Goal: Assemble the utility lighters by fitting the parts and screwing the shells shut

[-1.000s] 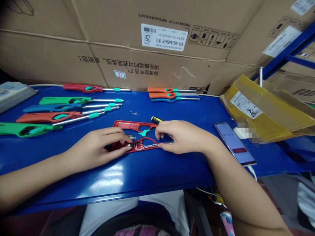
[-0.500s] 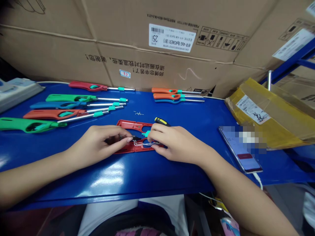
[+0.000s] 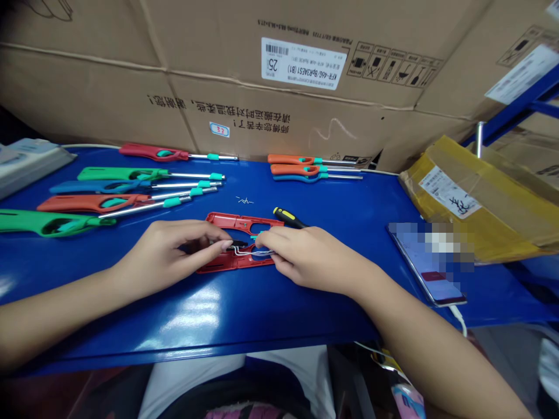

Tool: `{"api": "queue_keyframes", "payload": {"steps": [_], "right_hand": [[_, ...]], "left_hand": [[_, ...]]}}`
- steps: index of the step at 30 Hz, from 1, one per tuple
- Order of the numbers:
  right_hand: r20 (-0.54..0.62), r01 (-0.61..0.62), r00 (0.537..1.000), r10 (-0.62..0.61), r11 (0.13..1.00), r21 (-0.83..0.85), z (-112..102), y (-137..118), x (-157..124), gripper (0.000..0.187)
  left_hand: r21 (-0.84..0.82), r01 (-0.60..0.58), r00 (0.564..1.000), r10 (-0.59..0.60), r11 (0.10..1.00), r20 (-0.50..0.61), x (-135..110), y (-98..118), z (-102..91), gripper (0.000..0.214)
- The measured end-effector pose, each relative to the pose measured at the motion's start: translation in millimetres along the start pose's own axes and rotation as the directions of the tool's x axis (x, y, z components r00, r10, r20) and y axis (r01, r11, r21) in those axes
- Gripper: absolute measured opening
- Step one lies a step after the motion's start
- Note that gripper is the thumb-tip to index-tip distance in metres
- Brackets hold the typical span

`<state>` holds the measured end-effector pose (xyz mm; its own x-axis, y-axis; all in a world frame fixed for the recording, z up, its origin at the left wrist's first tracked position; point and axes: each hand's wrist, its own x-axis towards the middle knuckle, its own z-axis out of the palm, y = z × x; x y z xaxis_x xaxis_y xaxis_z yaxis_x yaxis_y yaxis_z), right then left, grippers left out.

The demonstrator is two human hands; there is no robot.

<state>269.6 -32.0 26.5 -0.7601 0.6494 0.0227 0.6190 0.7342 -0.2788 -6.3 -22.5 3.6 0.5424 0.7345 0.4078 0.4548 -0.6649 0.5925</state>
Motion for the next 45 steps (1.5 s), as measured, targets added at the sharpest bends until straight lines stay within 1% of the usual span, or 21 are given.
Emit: {"api": "queue_keyframes", "payload": {"steps": [2, 4, 8, 13, 16, 19, 21, 23, 26, 29, 31, 34, 38, 41, 45], "right_hand": [[0.014, 0.010, 1.000, -0.010, 1.000, -0.023, 0.9, -0.7, 0.0, 0.031], [0.020, 0.013, 1.000, -0.012, 0.999, -0.050, 1.4, -1.1, -0.2, 0.031], [-0.012, 0.018, 1.000, -0.019, 0.996, -0.092, 1.4, -1.2, -0.3, 0.023], [-0.040, 0.044, 0.998, -0.049, 0.990, -0.133, -0.4, -1.2, -0.9, 0.015], [-0.035, 0.039, 0.998, -0.044, 0.990, -0.133, -2.5, -1.1, -1.4, 0.014], [-0.021, 0.045, 0.999, -0.047, 0.993, -0.105, -4.5, -0.6, -1.8, 0.013], [-0.007, 0.058, 0.998, -0.059, 0.997, -0.050, -6.0, -0.5, -2.1, 0.011], [0.036, 0.064, 0.997, -0.065, 0.998, 0.027, -8.2, -1.1, -2.7, 0.007], [0.110, 0.023, 0.993, -0.033, 0.995, 0.093, -13.3, -2.1, -4.6, 0.007], [0.098, -0.055, 0.994, 0.046, 0.994, 0.090, -19.5, -1.0, -7.8, 0.015], [0.083, -0.105, 0.992, 0.098, 0.991, 0.081, -22.8, 1.6, -9.9, 0.014], [0.125, -0.165, 0.980, 0.157, 0.984, 0.060, -25.1, 7.3, -11.2, 0.012], [0.174, -0.186, 0.970, 0.171, 0.980, 0.075, -23.6, 13.8, -9.6, 0.015], [0.158, -0.189, 0.973, 0.171, 0.976, 0.105, -22.0, 15.7, -7.9, 0.012], [0.135, -0.182, 0.977, 0.163, 0.974, 0.139, -21.0, 16.1, -6.2, 0.012]], "left_hand": [[-0.009, 0.005, 1.000, -0.005, 1.000, -0.007, -0.2, -0.6, 0.1, 0.013], [-0.047, 0.028, 1.000, -0.027, 0.999, 0.004, -0.1, -0.9, 0.7, 0.014], [-0.129, 0.085, 0.995, -0.079, 0.988, 0.052, 0.7, -1.1, 2.1, 0.015], [-0.140, 0.116, 0.992, -0.108, 0.983, 0.063, 1.1, -2.1, 2.5, 0.017], [-0.126, 0.096, 0.994, -0.088, 0.987, 0.061, 1.3, -3.3, 2.7, 0.015], [-0.074, 0.043, 0.997, -0.038, 0.996, 0.071, 1.2, -4.2, 2.8, 0.010], [-0.037, 0.011, 0.996, -0.007, 0.999, 0.089, 0.9, -4.6, 2.5, 0.008], [-0.013, -0.011, 0.995, 0.012, 1.000, 0.101, 0.7, -4.8, 2.0, 0.008], [0.009, -0.030, 0.994, 0.029, 1.000, 0.108, 0.9, -4.9, 1.1, 0.009], [0.018, -0.040, 0.992, 0.038, 0.999, 0.122, 1.1, -4.7, 0.5, 0.010], [0.016, -0.046, 0.991, 0.043, 0.999, 0.130, 0.9, -4.3, 0.6, 0.010], [0.014, -0.039, 0.990, 0.037, 0.999, 0.133, 0.4, -3.8, 1.3, 0.010], [0.023, -0.044, 0.987, 0.040, 0.999, 0.155, 0.6, -3.6, 1.8, 0.014], [0.044, -0.073, 0.985, 0.065, 0.996, 0.162, 1.1, -3.8, 1.6, 0.016], [0.044, -0.080, 0.982, 0.071, 0.996, 0.173, 1.0, -4.4, 1.5, 0.018]]}}
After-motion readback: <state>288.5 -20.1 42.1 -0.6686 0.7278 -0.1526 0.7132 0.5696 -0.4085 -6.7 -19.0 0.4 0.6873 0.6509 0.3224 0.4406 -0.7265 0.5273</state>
